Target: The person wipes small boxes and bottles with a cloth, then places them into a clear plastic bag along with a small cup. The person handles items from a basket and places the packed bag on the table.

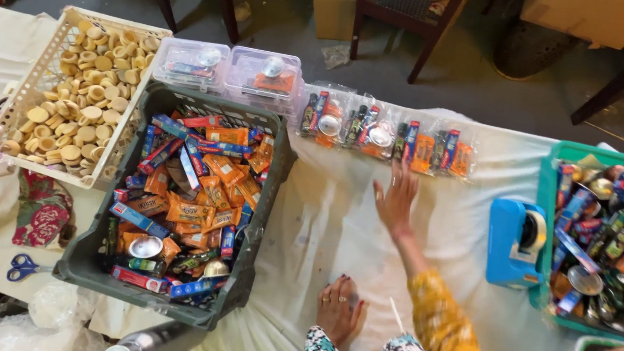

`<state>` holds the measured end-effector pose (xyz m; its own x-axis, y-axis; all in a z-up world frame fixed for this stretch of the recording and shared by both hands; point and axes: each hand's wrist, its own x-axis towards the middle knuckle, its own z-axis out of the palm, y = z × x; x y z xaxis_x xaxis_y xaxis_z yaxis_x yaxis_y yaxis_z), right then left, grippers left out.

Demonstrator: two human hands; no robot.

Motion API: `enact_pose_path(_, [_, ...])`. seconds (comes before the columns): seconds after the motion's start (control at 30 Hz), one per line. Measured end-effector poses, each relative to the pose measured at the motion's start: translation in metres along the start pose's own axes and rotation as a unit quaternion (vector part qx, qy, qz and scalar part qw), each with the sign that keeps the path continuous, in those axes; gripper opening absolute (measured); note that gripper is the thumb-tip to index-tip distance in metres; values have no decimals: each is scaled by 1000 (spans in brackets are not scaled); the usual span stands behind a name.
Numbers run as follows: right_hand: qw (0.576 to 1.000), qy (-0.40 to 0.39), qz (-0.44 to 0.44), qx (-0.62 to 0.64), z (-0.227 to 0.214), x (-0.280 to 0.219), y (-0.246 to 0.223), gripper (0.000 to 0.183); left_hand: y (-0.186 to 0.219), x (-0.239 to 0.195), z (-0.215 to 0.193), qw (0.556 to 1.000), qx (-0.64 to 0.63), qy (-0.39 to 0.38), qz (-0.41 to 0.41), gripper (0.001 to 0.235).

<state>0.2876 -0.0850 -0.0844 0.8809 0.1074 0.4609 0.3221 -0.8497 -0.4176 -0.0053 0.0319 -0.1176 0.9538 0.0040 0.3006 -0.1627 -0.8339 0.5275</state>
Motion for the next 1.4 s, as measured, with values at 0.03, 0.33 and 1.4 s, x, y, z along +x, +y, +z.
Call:
enact_pose_path(0.03, [1000,2,2,-4,-8,-36,0,72,-1,0,0,1000,-3,-1,3,66])
enact_pose_path(0.33, [986,-62,87,125,-124,-256,-12,70,1,0,4,999,31,34,-7,62])
enact_pose_path(1.4, [995,-72,60,23,-143,-321,9,50,-247,193,-210,905,211,-225,-292,61])
